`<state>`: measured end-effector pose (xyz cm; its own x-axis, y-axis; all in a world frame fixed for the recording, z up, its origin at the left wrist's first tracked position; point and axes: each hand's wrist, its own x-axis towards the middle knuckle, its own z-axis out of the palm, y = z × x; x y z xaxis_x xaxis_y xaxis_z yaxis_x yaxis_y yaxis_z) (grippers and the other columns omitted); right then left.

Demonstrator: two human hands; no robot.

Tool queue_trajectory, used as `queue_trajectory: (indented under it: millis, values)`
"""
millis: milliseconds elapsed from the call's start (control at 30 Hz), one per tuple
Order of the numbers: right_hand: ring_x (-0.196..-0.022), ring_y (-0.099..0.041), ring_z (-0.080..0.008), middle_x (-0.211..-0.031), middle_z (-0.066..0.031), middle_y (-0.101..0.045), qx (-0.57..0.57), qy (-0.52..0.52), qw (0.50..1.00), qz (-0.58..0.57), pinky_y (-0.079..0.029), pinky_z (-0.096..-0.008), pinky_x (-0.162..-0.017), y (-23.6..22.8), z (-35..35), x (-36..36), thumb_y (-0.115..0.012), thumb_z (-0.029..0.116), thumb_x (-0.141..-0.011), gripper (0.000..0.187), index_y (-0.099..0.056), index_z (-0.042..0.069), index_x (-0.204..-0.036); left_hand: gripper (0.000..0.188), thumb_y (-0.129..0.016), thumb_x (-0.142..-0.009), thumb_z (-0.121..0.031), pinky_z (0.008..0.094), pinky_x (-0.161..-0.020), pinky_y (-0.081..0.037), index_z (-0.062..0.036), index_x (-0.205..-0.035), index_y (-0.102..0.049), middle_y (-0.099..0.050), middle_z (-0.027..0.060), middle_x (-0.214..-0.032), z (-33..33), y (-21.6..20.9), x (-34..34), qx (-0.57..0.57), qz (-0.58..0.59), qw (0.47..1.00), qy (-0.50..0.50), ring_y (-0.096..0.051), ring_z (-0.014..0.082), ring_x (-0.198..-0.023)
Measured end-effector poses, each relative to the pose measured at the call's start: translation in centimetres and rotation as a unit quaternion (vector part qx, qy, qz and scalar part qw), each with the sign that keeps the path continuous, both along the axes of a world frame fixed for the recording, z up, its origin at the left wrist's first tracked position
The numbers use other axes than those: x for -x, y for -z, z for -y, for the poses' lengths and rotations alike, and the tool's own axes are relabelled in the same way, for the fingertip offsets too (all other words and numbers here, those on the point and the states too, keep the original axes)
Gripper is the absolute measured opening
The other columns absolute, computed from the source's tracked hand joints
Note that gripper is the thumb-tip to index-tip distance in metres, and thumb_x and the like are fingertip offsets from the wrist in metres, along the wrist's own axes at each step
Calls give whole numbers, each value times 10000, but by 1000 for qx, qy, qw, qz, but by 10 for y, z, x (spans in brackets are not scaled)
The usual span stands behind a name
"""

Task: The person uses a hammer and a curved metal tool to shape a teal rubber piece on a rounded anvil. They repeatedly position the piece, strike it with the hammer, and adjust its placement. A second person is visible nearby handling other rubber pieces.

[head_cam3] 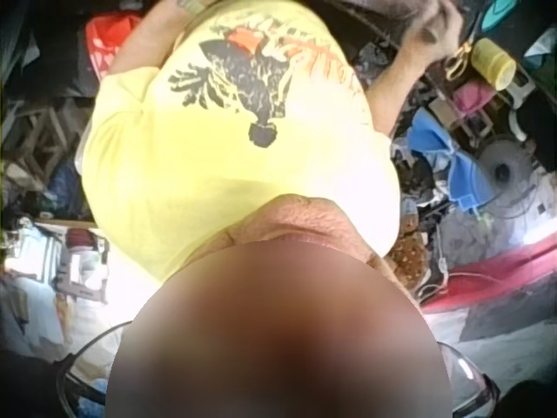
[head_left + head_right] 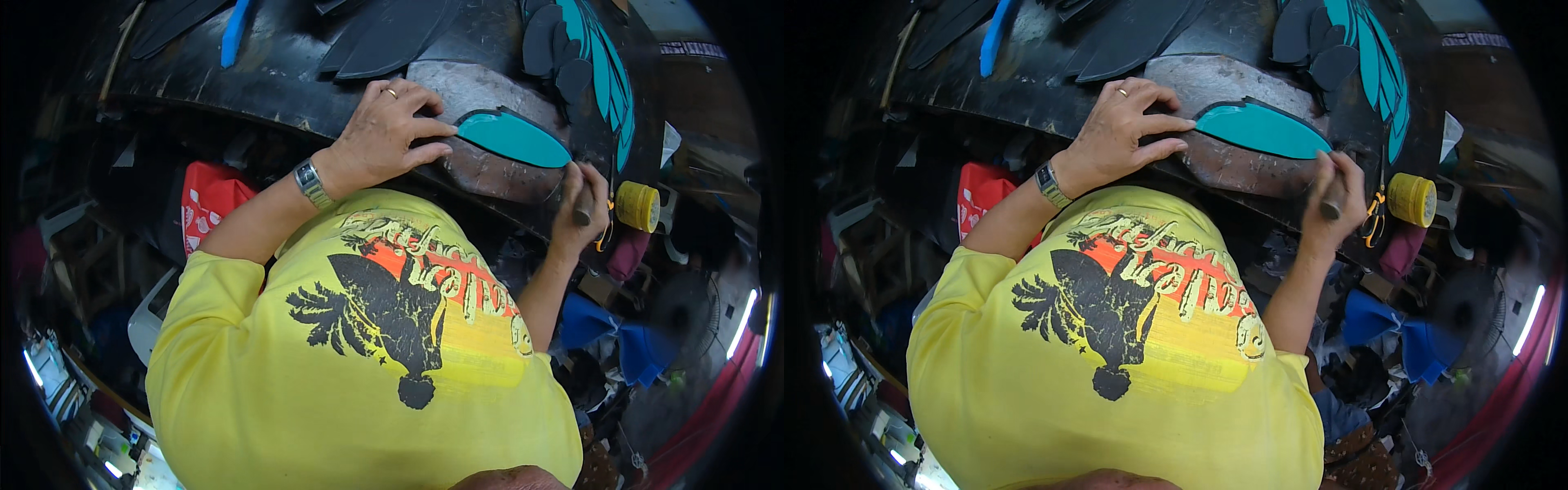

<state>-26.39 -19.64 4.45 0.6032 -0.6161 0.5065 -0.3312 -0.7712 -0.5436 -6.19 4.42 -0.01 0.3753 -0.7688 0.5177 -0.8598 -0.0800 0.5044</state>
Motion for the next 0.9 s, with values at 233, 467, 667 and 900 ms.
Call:
queue_trajectory:
  millis: [233, 467, 667, 900]
  values:
    - [-873, -671, -397, -954, -161, -701, 106, 191, 948, -230, -524, -450, -792, 45, 53, 73, -805, 227, -866, 346, -642, 50, -1115, 553, -774, -884, -302, 406, -717, -544, -88, -1369, -618, -700, 110, -921, 13, -24, 36, -89, -115, 986, 86, -685, 290, -816]
    - [-557, -510, -64, -810, -36, -630, -223, 48, 971, 73, -382, -215, -485, -5, 34, 41, -701, 155, -983, 311, -619, 32, -1257, 721, -747, -908, -281, 435, -628, -556, -9, -1505, -449, -699, 155, -744, 18, -26, 37, -242, -107, 959, 100, -696, 347, -661]
    - [-962, -673, -177, -1126, -119, -708, -76, -211, 965, -137, -530, -342, -930, -9, -44, -12, -772, 93, -919, 396, -644, 45, -1291, 724, -731, -917, -291, 439, -624, -555, -22, -1520, -435, -705, 174, -743, 20, -28, 38, -258, -112, 955, 97, -700, 355, -668]
    - [-792, -615, -110, -964, -27, -685, -203, -208, 956, -21, -483, -235, -711, -14, -61, -15, -783, 85, -915, 390, -660, 33, -1282, 639, -704, -921, -267, 396, -607, -574, 52, -1439, -506, -717, 140, -725, 17, -28, 40, -249, -93, 960, 87, -722, 299, -652]
